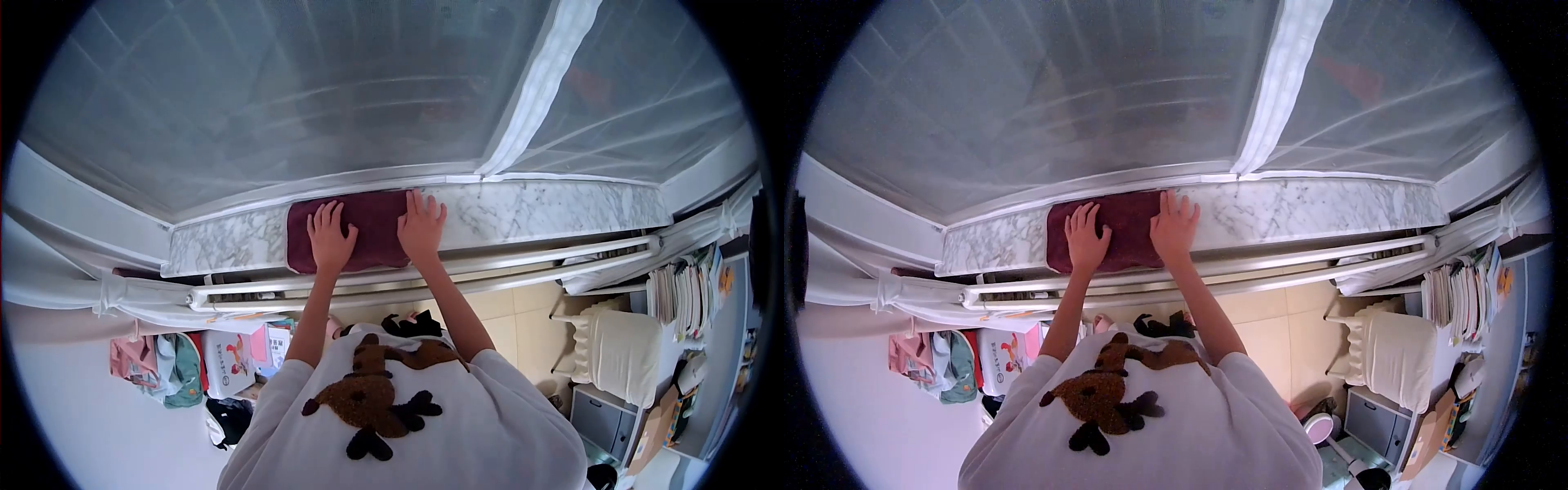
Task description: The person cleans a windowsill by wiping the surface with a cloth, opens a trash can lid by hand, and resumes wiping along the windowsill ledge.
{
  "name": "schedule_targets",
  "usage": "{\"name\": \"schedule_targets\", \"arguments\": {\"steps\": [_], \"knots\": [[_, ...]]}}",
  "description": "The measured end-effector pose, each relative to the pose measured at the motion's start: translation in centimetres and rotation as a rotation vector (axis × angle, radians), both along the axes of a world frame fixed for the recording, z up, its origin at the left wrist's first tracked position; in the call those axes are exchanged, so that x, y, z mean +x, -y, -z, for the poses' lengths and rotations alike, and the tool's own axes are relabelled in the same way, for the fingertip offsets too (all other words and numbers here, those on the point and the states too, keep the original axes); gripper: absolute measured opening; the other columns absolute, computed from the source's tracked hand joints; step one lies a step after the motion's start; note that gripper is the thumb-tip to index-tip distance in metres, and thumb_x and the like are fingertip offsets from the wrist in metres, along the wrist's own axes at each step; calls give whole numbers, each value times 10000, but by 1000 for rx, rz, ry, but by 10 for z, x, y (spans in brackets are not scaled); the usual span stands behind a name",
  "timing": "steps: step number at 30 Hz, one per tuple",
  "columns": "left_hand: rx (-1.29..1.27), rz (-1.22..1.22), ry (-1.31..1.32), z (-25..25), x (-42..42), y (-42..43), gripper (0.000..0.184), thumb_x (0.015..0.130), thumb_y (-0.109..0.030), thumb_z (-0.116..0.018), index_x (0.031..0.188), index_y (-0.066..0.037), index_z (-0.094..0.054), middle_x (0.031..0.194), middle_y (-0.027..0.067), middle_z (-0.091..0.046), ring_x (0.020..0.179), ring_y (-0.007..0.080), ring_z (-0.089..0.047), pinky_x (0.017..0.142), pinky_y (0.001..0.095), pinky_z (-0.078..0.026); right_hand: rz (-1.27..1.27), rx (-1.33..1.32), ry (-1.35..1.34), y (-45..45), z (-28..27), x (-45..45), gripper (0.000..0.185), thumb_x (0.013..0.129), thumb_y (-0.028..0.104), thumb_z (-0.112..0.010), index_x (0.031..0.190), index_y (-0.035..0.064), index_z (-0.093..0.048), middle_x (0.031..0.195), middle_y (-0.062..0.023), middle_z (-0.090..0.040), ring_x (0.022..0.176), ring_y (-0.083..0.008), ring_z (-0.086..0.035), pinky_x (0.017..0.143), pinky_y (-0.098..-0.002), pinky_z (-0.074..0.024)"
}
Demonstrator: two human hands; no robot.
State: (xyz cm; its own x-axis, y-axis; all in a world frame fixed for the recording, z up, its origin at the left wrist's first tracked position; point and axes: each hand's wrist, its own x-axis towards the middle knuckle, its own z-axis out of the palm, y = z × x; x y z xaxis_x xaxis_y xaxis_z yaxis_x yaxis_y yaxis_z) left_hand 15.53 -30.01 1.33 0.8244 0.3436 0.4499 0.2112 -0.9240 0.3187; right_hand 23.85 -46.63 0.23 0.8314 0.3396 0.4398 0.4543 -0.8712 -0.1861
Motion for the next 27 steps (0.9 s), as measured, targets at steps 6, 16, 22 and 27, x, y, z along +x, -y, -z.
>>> {"name": "schedule_targets", "arguments": {"steps": [6, 16, 22, 27], "knots": [[66, -14, 41, -4, -2, 2, 448, 757, -251, -543, 1178, -101, -508, 1259, 68, -454, 1219, 264, -373, 1055, 487, -215, -55, 91, -26, 6, 0, 3, 488, 783, 253, -525, 1240, 88, -481, 1304, -50, -433, 1162, -291, -385, 1011, -520, -236], [98, 141, -109, 0, -1, -1, 490, 803, -228, -481, 1283, -135, -451, 1355, 56, -395, 1257, 280, -341, 1065, 473, -207, -48, 11, -48, 7, -7, 7, 468, 769, 230, -540, 1213, 84, -497, 1202, -49, -455, 1099, -267, -407, 1006, -536, -232], [117, 163, -140, 1, 6, 10, 504, 816, -247, -465, 1306, -132, -424, 1367, 65, -381, 1265, 284, -332, 1066, 482, -200, -23, 56, 0, 20, -5, 11, 450, 775, 194, -531, 1210, 80, -504, 1198, -45, -450, 1093, -233, -411, 998, -541, -231], [118, 169, -58, 1, 17, 22, 491, 794, -218, -494, 1269, -101, -446, 1309, 96, -407, 1236, 295, -348, 1051, 486, -227, -15, 58, -1, 28, -6, 16, 449, 776, 195, -531, 1210, 84, -504, 1216, -46, -445, 1105, -231, -408, 999, -545, -226]]}}
